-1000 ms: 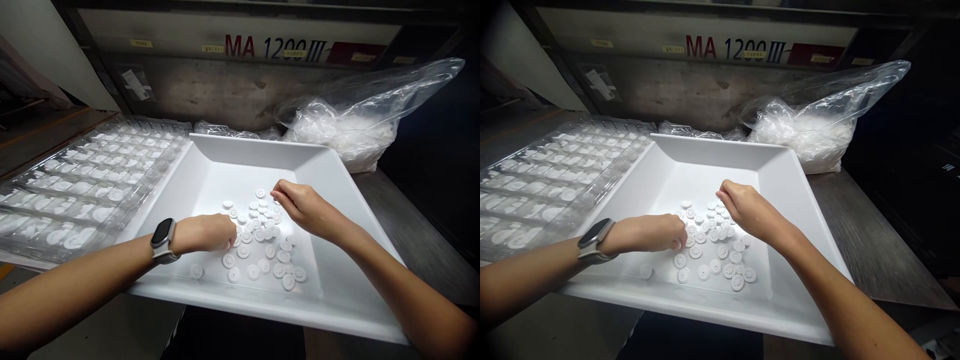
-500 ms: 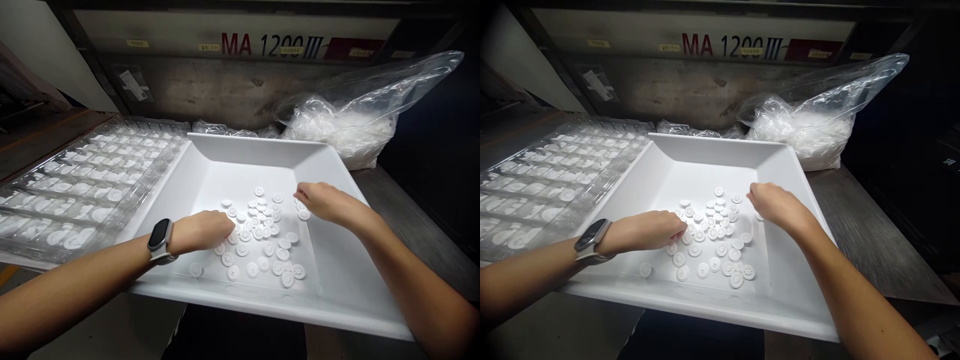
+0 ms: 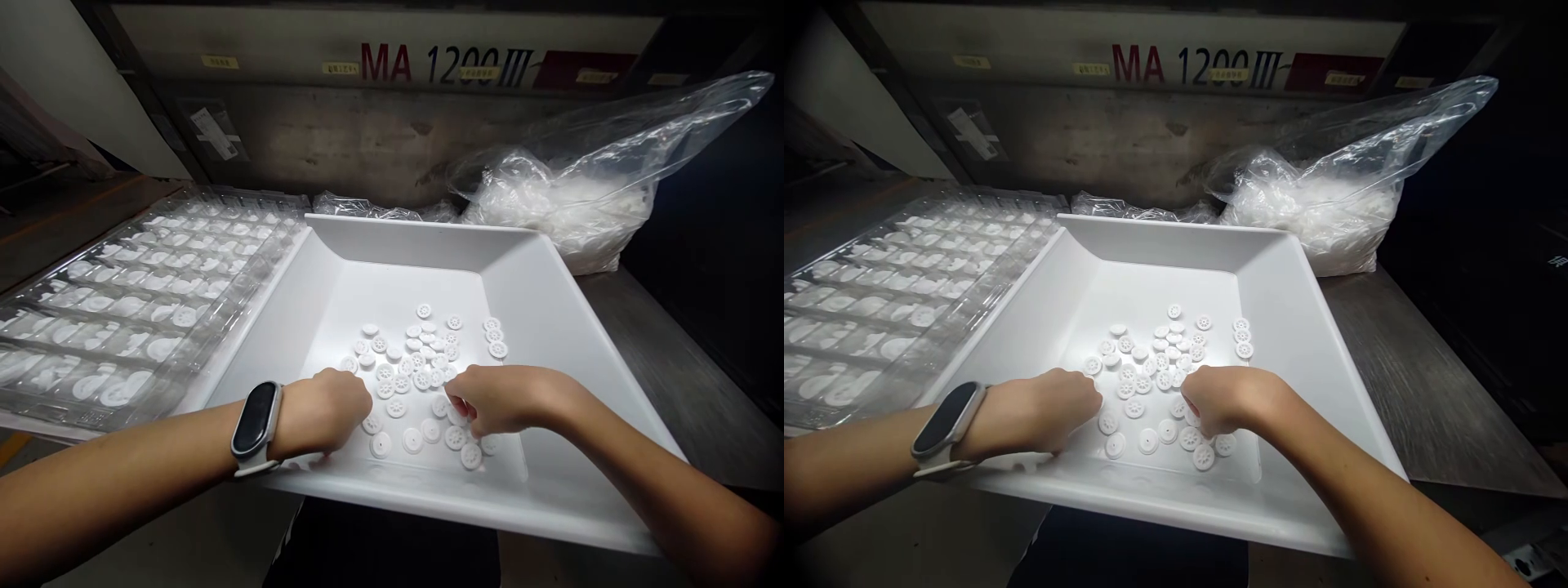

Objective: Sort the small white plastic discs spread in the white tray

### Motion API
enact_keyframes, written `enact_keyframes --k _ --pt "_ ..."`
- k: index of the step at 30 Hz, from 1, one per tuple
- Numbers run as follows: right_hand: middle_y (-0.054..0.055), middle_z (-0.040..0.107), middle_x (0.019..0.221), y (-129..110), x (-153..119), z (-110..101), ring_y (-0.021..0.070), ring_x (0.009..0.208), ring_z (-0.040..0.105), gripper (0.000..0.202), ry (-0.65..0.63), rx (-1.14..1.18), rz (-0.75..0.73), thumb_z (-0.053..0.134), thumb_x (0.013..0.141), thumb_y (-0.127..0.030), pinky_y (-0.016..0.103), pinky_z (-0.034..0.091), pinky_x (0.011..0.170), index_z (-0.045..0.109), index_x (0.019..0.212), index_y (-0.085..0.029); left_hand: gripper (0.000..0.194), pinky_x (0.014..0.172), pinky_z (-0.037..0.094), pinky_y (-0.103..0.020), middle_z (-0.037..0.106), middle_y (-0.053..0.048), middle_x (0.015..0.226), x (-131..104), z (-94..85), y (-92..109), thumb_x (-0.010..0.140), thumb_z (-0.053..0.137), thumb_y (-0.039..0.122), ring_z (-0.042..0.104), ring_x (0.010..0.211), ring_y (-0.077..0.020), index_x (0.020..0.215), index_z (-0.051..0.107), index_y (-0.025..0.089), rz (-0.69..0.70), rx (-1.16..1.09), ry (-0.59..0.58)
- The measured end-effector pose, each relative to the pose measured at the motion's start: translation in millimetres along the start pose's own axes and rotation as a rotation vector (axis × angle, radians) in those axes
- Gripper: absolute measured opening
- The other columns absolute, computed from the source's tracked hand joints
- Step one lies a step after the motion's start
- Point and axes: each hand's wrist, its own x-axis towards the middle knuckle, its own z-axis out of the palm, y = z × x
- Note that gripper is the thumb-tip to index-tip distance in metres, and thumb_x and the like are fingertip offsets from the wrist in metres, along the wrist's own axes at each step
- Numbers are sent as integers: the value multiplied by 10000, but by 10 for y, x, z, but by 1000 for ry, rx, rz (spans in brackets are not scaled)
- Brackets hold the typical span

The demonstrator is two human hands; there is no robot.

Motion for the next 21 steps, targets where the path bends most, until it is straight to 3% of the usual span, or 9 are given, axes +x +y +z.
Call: enact_keyframes --k 6,14,18,21 --pt "-35 550 728 -42 30 28 52 514 436 110 -4 -15 -36 652 845 -229 168 365 435 590 829 -140 67 630 518 -263 631 -3 800 88 11 5 852 604 175 595 697 -109 806 613 127 -1 -24 4" --pt "-33 537 714 -90 34 25 52 503 416 144 106 -17 -75 594 892 -251 172 346 430 577 801 -140 89 647 515 -277 624 -2 804 138 -15 -64 843 619 205 588 703 -113 797 606 129 -33 -5 13" --pt "-63 484 611 -102 27 39 40 448 387 236 18 -92 45 613 885 -268 162 339 402 546 700 -137 111 662 519 -283 629 -7 809 72 -29 -120 868 586 215 594 716 -116 798 609 132 -57 10 14" --pt "-61 502 610 -152 28 51 45 458 434 242 -63 -140 82 617 887 -284 168 385 420 556 710 -131 142 610 511 -261 621 3 752 37 -26 -123 861 601 231 586 657 -106 764 607 128 -61 -5 -53"
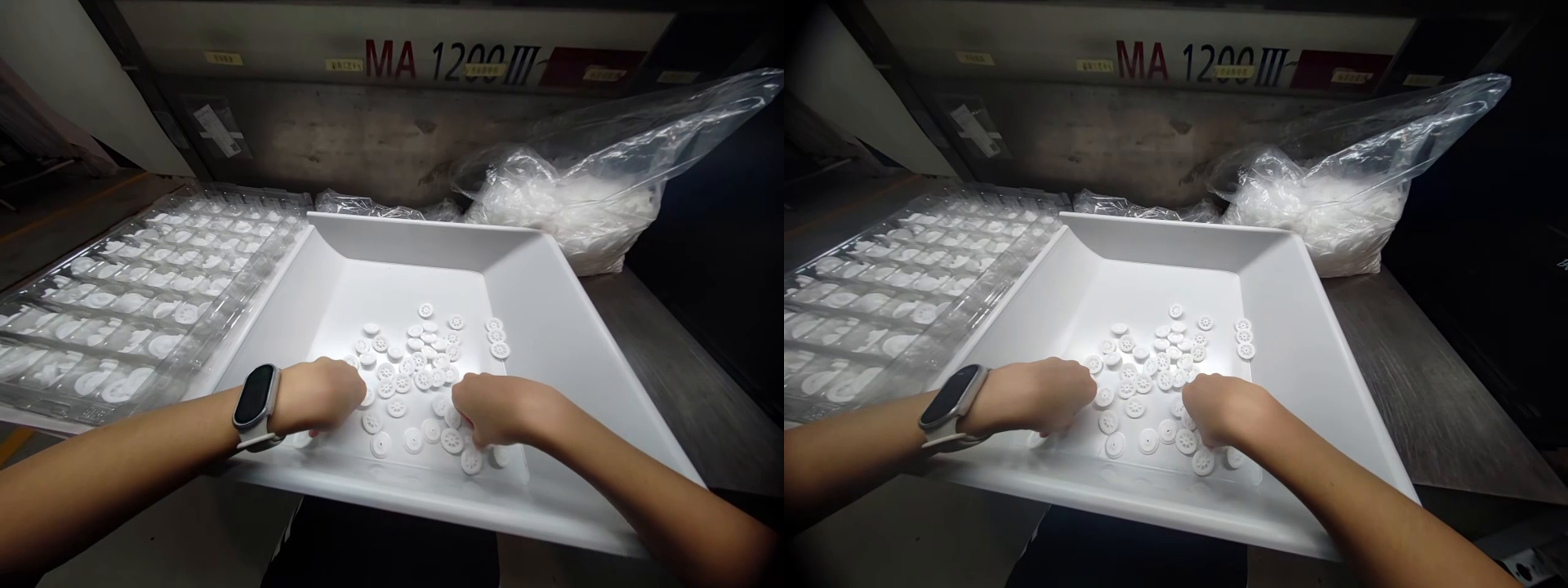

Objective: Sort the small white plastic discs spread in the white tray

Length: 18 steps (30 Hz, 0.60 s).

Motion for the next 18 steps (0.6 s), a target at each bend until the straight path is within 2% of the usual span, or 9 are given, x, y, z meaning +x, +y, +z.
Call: enact_keyframes --k 5,12,18 --pt "-48 535 655 -99 10 6 53 498 474 193 -30 -54 -8 619 884 -249 175 416 449 572 739 -129 229 478 450 -202 547 57 563 13 21 45 875 589 244 506 474 -64 679 587 126 25 -52 -170" --pt "-39 534 684 -48 73 38 61 521 465 193 80 -35 -6 594 898 -267 189 414 473 569 760 -135 219 575 503 -251 599 24 662 44 50 36 885 569 260 569 599 -95 712 601 128 72 -22 -141" --pt "4 586 826 116 188 27 109 667 559 185 139 -45 31 555 922 -310 260 493 594 590 890 -131 193 598 516 -270 622 4 737 24 -42 8 880 577 290 589 643 -110 799 617 119 47 -6 -149"
